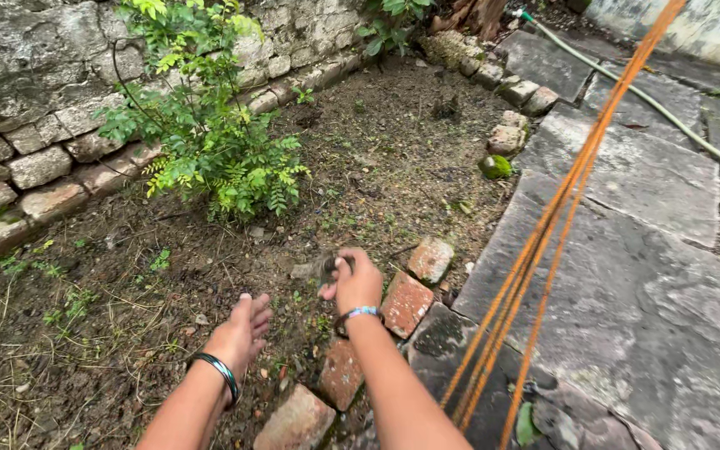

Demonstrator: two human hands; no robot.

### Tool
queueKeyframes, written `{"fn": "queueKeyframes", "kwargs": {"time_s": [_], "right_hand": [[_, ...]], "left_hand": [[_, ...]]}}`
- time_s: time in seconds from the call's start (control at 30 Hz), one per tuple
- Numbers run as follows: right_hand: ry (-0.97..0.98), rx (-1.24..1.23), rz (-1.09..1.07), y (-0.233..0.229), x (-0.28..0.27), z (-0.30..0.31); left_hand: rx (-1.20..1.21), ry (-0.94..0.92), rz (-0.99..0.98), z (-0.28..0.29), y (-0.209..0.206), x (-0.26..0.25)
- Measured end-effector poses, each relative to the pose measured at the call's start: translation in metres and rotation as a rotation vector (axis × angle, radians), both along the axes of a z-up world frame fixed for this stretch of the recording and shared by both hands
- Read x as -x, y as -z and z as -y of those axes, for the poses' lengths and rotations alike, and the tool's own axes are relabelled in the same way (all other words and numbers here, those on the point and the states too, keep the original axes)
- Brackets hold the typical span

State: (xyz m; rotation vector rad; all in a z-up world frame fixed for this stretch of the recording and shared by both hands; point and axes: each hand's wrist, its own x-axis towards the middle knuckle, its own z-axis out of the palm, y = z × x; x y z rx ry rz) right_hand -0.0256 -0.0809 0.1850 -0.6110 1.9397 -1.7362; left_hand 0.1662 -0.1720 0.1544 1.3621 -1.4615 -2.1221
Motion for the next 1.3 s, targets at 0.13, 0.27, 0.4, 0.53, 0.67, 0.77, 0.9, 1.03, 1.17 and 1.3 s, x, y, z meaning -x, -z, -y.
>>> {"fn": "queueKeyframes", "kwargs": {"time_s": [0.13, 0.27, 0.4, 0.53, 0.67, 0.77, 0.9, 1.03, 1.17, 1.3], "right_hand": [[0.041, -0.039, 0.063, 0.051, -0.031, 0.011], [0.074, 0.038, 0.289, 0.092, -0.022, 0.028], [0.144, 0.166, 0.468, 0.088, 0.015, 0.046], [0.079, -0.062, 0.224, 0.057, 0.01, 0.057], [0.025, -0.06, 0.176, 0.043, -0.007, 0.065], [0.11, 0.033, 0.379, 0.033, -0.005, 0.064], [0.096, 0.105, 0.342, 0.026, -0.004, 0.065], [0.041, 0.188, 0.2, 0.036, -0.017, 0.072], [-0.053, -0.092, 0.174, 0.047, -0.03, 0.062], [-0.081, -0.035, 0.064, 0.032, -0.016, 0.065]], "left_hand": [[0.004, 0.05, 0.055, 0.004, 0.015, 0.007], [-0.033, 0.062, 0.048, 0.013, 0.037, 0.01], [-0.029, 0.071, 0.085, 0.026, 0.042, 0.016], [-0.072, 0.044, 0.086, 0.037, 0.041, 0.017], [-0.04, 0.037, 0.066, 0.037, 0.055, 0.014], [-0.027, 0.054, 0.079, 0.038, 0.061, 0.018], [-0.067, 0.052, 0.098, 0.043, 0.058, 0.011], [-0.032, 0.068, 0.081, 0.046, 0.054, 0.009], [-0.026, 0.12, 0.134, 0.039, 0.06, 0.008], [-0.055, 0.125, 0.153, 0.045, 0.058, 0.004]]}}
